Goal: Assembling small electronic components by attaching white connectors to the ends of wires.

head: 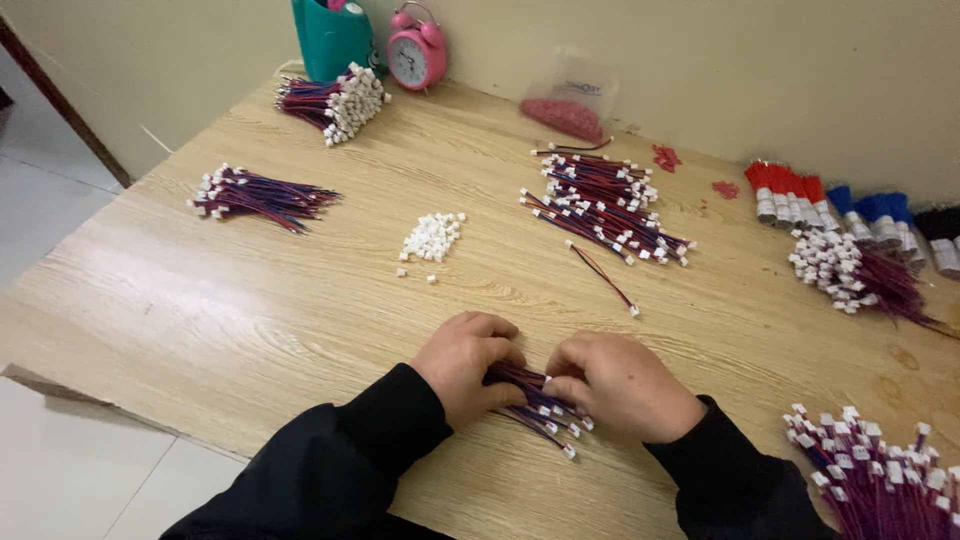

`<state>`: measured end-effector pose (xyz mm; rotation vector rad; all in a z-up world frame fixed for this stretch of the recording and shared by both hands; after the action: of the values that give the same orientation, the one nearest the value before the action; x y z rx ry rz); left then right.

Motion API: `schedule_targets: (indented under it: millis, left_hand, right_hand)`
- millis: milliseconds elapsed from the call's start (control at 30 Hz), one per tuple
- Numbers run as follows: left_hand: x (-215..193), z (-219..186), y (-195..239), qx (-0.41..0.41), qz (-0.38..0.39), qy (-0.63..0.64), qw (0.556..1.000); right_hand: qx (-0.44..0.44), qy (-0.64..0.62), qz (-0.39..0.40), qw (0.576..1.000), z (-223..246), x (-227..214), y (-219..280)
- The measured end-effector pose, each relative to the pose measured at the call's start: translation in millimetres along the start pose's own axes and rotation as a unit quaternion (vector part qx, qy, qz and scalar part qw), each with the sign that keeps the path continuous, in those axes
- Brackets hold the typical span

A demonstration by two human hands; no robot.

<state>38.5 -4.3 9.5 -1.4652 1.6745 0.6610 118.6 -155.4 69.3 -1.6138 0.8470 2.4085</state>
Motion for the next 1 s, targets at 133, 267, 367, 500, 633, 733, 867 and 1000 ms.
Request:
schedule_targets:
  millis: [133, 267, 367, 500, 633, 733, 867, 1000]
  left_hand:
    - [-6.7, -4.7, 1.2, 0.099, -0.079, -0.008, 0.992]
    - [-4.5, -2.2, 5.6, 0.100, -0.081, -0.008, 0.992]
    - [-3.2, -0.2, 3.7, 0.091, -0.065, -0.017, 0.994]
    - [-3.9, -1.3, 4.6, 0.085, -0.055, -0.013, 0.995]
    - [-1.5, 1.1, 4.8, 0.077, -0.068, -0.016, 0.995]
    - [-3.0, -2.6, 5.3, 0.083, -0.084, -0.016, 0.993]
    - [-10.4, -8.2, 5.8, 0.117, -0.096, -0.023, 0.988]
    - [-11.7, -9.1, 8.3, 0.068, -0.062, -0.024, 0.995]
  right_hand:
    - [-0.038, -0.013, -0.036, 0.999, -14.9, 10.2, -7.7]
    - [0.065, -0.075, -0.030, 0.995, -18.0, -4.9, 4.6]
    - [0.088, -0.074, -0.039, 0.993, -21.4, -10.1, 9.9]
    - [0.024, -0.050, -0.033, 0.998, -17.9, 4.0, 1.1]
    - [-0.020, -0.018, -0.041, 0.999, -6.4, 8.4, -4.8]
    - [0.022, -0.028, -0.036, 0.999, -1.2, 9.3, -3.5]
    - [-0.004, -0.035, -0.083, 0.996, -6.5, 6.8, -0.3]
    - [0.081, -0.040, -0.063, 0.994, -14.7, 4.3, 0.4]
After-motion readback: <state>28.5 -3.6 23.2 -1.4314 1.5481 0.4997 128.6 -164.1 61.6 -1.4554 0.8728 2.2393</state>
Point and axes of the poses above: each hand's wrist, its own y-axis away from the middle knuckle, its own x-axis out of the palm, z = x × y, the point moved 4 cm from there along -y, towards the middle knuckle, and after that the axes turned 13 degrees about z, right-handed, at the moved point
